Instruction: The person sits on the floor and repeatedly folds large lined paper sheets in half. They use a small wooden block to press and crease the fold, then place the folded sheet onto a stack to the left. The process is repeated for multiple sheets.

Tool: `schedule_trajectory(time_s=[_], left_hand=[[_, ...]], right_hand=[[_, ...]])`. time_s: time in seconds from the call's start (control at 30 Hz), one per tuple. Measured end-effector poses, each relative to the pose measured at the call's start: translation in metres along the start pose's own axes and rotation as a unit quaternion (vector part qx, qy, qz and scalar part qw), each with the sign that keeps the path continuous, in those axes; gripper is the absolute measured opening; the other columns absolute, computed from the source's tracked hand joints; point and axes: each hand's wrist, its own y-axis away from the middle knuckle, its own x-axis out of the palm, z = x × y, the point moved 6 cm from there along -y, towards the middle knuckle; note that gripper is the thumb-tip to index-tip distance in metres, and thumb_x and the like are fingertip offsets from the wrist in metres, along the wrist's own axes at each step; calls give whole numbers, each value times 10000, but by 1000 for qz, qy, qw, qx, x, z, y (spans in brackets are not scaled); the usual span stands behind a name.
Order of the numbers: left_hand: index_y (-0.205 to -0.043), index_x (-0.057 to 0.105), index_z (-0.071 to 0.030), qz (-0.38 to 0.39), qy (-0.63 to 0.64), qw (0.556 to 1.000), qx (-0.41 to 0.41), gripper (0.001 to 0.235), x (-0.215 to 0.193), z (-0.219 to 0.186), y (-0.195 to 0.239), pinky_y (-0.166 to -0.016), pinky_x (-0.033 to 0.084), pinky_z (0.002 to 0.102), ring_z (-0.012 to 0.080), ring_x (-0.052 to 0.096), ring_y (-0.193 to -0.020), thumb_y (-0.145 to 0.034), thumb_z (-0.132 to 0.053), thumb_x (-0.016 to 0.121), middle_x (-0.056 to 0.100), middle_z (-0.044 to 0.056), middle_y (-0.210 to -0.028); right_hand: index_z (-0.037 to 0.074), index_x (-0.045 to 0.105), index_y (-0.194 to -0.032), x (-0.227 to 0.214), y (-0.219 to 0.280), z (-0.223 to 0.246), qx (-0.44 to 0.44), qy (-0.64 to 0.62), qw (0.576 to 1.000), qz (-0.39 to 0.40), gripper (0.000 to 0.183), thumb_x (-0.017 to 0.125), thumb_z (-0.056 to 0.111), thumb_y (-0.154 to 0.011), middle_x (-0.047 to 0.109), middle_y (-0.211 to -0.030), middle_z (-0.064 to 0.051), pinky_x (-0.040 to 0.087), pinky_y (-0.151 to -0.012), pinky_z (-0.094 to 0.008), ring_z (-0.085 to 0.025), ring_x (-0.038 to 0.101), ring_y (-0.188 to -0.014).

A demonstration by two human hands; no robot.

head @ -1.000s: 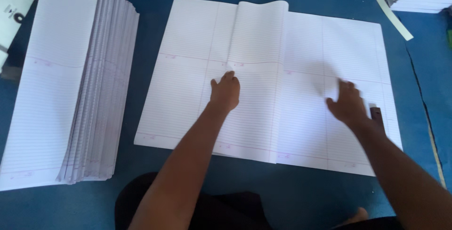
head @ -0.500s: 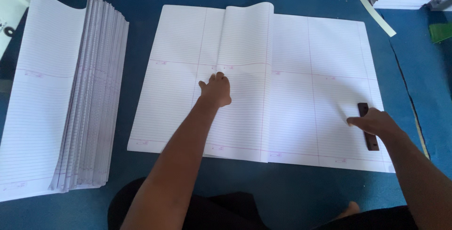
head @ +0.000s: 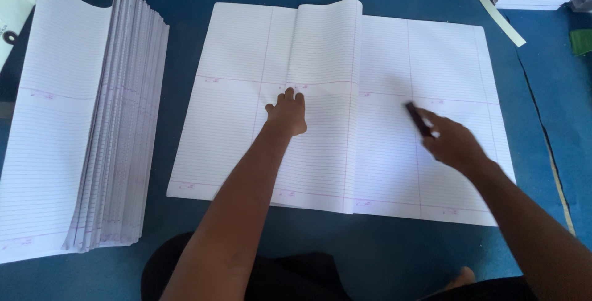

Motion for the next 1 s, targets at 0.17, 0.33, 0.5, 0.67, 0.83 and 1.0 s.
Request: schedule_trajectory(time_s=[0.17,0.33,0.5,0.67,0.83,1.0], left_hand=[[-1612,263,-323,13,8,1000,1,955,-5,-2,1,-1171,292,660,359,167,-1552,-829,24,686,76,186,-1701],[-1621,237,-375,51,-7,999,-7,1041,-8,-4,0,-1191,263,665,372,128,-1569,-810,17,759,50,197,-1709],[-1615,246,-382,52,-16,998,-11,1058,-8,-6,-3,-1191,254,663,365,111,-1570,-796,39,766,46,194,-1711],[-1613,281,-375,41,-36,998,-10,1016,-5,-6,-5,-1182,254,685,381,140,-1566,-804,3,765,83,217,-1708],[-1603,275,-363,40,-59,997,-4,1008,-4,-7,-11,-1170,246,693,410,129,-1552,-798,-26,780,83,236,-1691],[-1597,301,-334,30,-61,998,0,979,-3,-7,-12,-1157,272,684,429,141,-1547,-800,-13,771,107,257,-1684]], right_hand=[[343,390,-1574,7,18,115,-226,166,960,-29,698,599,92,-957,659,-1187,-139,597,-795,-392,-233,631,-985],[313,506,-1468,42,23,143,-339,265,903,-25,565,602,90,-957,605,-1212,-79,573,-864,-352,-221,576,-1057],[310,572,-1422,64,27,135,-391,319,861,-63,603,593,-3,-906,584,-1184,-86,553,-903,-342,-228,568,-1042],[302,561,-1438,73,14,120,-365,280,886,-53,654,639,-26,-878,566,-1093,-64,554,-896,-337,-222,553,-946],[293,592,-1428,66,-14,117,-353,227,900,-115,651,642,-39,-870,561,-1051,-74,554,-857,-336,-231,540,-906],[293,662,-1373,50,-55,121,-356,166,905,-166,576,601,-44,-909,567,-1055,-92,555,-842,-364,-257,542,-926]])
